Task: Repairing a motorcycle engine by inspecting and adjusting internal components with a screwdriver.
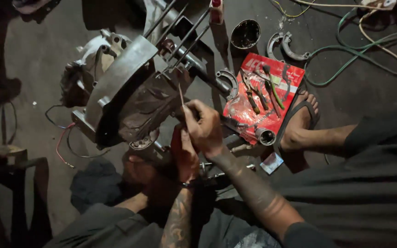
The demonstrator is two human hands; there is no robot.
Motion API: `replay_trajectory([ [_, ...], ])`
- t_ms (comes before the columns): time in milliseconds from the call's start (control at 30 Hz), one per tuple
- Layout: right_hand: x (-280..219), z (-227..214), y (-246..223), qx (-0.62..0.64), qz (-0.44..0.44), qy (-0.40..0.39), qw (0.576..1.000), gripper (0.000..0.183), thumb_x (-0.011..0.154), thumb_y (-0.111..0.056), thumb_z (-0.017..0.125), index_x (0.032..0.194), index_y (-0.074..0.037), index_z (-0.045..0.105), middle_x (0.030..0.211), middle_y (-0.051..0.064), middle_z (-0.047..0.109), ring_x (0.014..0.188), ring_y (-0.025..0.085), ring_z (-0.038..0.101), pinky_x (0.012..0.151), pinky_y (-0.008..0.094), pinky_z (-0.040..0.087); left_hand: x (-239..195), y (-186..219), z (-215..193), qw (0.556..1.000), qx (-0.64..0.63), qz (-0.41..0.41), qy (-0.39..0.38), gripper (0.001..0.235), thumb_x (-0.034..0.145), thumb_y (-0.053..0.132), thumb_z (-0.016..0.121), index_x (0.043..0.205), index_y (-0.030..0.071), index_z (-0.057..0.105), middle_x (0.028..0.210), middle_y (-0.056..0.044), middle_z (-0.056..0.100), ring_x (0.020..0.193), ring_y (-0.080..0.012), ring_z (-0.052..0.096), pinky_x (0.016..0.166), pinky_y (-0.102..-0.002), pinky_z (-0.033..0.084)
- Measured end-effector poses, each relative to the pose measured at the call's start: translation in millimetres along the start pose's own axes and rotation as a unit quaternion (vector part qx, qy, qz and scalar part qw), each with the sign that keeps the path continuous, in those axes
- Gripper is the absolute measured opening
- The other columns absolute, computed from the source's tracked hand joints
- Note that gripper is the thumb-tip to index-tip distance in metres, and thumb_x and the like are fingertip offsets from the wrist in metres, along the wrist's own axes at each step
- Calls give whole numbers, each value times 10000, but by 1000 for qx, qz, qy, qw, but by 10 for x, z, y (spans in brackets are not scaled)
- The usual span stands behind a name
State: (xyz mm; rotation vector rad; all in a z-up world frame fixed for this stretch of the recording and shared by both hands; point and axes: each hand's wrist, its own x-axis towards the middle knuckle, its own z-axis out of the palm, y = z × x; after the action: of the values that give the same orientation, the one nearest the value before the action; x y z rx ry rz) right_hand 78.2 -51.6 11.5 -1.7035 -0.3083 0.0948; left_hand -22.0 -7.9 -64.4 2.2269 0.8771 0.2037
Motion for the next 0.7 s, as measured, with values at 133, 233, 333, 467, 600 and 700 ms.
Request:
replay_trajectory([
  [133,73,38,-2,-5,-12,19,1000,189,983,-226,629,869,-94,701,683,150,678,634,320,679,609,385,544,330,-745,227,962,84,257,43,324,1045,88,465,1308,-73,563,1213,-307,610,1094,-482,635,871,-541,558],
  [233,107,-3,-66,-12,-42,5,999,169,992,-183,596,914,-69,693,708,184,676,657,365,679,615,417,545,289,-222,4,984,-170,-7,-49,328,1120,314,372,1079,48,559,951,-181,630,844,-343,700,570,-360,609],
  [333,10,-25,-39,-32,-21,7,999,185,990,-203,624,906,-53,693,702,208,670,666,387,687,594,437,528,89,87,-142,994,103,29,-22,377,1113,379,351,1305,181,608,1204,-96,676,997,-353,719,792,-509,584],
  [467,63,-38,-118,-18,-12,17,1000,162,982,-187,635,902,-61,699,700,189,691,651,359,687,605,431,543,214,352,-334,999,-28,-6,-34,329,1088,372,392,1152,132,608,1082,-163,679,1012,-401,682,823,-505,540],
  [600,82,38,-18,13,-22,26,999,155,992,-178,630,920,-63,706,699,168,696,633,243,670,590,393,538,224,332,-300,974,-222,-8,-33,322,1095,355,419,1025,127,635,908,-69,724,849,-215,703,833,-375,539],
  [700,-34,-77,27,-28,-8,3,1000,156,982,-165,646,907,-41,704,696,189,695,629,295,689,587,409,546,83,496,-425,992,-74,56,89,281,1069,338,521,999,140,708,717,-60,734,668,-261,724,543,-292,550],
])
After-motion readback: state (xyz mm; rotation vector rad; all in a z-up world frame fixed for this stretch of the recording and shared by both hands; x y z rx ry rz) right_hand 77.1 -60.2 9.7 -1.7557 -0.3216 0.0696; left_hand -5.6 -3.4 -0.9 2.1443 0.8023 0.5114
